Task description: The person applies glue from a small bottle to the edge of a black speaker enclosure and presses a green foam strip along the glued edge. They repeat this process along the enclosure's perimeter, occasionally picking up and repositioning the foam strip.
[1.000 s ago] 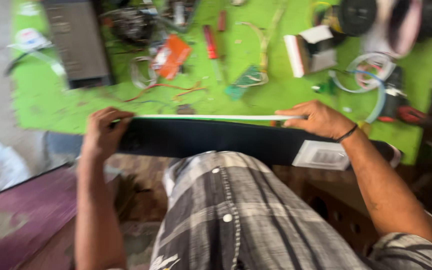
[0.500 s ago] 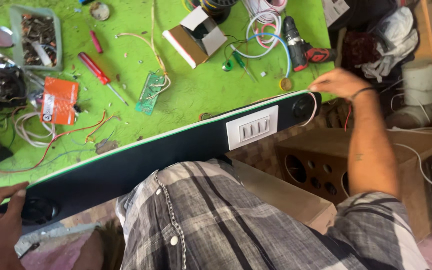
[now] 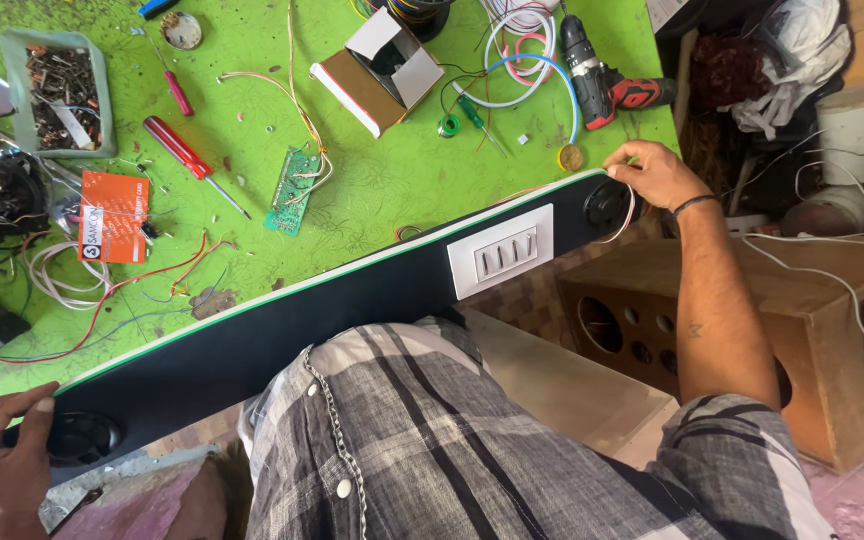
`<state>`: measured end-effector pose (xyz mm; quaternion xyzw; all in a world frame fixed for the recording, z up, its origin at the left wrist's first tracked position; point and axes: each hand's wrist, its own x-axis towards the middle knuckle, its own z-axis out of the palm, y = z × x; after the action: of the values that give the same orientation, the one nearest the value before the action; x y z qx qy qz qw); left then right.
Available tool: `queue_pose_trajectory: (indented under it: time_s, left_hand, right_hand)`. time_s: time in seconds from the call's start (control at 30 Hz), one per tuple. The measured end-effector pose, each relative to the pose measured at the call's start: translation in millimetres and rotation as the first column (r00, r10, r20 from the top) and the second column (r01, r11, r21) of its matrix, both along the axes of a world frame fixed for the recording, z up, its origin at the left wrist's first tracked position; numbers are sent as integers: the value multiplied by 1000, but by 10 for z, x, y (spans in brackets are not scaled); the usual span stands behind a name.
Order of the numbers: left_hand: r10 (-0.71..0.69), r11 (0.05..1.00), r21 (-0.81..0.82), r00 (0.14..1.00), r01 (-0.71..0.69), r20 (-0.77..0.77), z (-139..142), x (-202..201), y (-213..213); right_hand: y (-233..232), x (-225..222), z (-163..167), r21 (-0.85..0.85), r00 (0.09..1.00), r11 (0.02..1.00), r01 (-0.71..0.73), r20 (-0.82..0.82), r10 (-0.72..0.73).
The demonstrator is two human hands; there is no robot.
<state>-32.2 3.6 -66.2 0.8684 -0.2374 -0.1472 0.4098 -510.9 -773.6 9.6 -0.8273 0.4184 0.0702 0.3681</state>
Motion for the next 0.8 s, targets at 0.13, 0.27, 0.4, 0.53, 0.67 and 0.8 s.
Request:
queue_pose_trajectory:
  time_s: [0.13,0.27,0.4,0.53,0.67,0.8]
  left_hand:
    - [40,999,10,997,-40,-63,11,2,-9]
    - [25,1000,12,1000,-24,-17,35,-4,-26]
    - [-3,1000,15,1000,3,3,69,-16,-52]
    - [-43,999,3,997,43,58,109,-35,-83]
    - [-8,999,50,999,6,37,153,-57,-112]
    - [33,999,-9,999,-33,-17,196,-76,-132]
  right_hand:
    - [163,53,83,-189,990,973,-134,26,141]
    - [264,105,184,-262,977,943,-205,8,215]
    - [304,123,212,-473,915,806,-355,2,404]
    - [292,127,91,-134,991,990,-40,119,56]
    - [247,99,-15,-130,993,991,-13,112,27]
    - [216,73,10,-41,994,996,78,86,-74]
